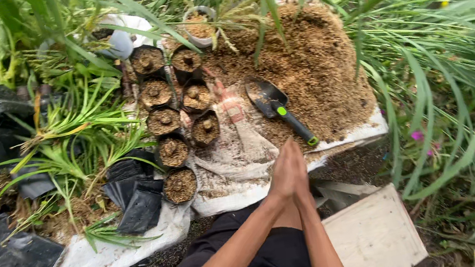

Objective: The person fills plastic pots with a soil mixture using a trowel and plants plant cuttings into them.

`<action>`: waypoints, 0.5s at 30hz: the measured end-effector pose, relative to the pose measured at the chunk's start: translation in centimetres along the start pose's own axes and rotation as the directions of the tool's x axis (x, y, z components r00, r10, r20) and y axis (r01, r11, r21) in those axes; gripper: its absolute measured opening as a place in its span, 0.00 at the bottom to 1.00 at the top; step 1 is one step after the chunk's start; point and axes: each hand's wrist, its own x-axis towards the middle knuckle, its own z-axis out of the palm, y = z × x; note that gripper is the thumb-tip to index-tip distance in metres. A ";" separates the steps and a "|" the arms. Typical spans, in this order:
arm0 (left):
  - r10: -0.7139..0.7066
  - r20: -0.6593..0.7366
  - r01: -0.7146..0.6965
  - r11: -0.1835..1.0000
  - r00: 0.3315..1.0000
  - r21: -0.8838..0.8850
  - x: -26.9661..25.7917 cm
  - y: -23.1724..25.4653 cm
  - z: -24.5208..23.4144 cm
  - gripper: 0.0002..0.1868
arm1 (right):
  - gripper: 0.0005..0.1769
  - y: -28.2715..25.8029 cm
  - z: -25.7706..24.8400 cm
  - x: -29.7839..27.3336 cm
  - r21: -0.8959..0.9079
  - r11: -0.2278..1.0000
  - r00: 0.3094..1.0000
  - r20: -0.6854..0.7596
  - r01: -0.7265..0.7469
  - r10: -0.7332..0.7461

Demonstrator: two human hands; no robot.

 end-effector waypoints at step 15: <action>0.579 -0.718 -0.911 0.116 0.386 -0.396 -0.7 -3.2 -21.2 0.41 | 0.47 -1.2 -6.3 -7.7 -0.004 0.951 0.941 -0.140 0.309 -0.307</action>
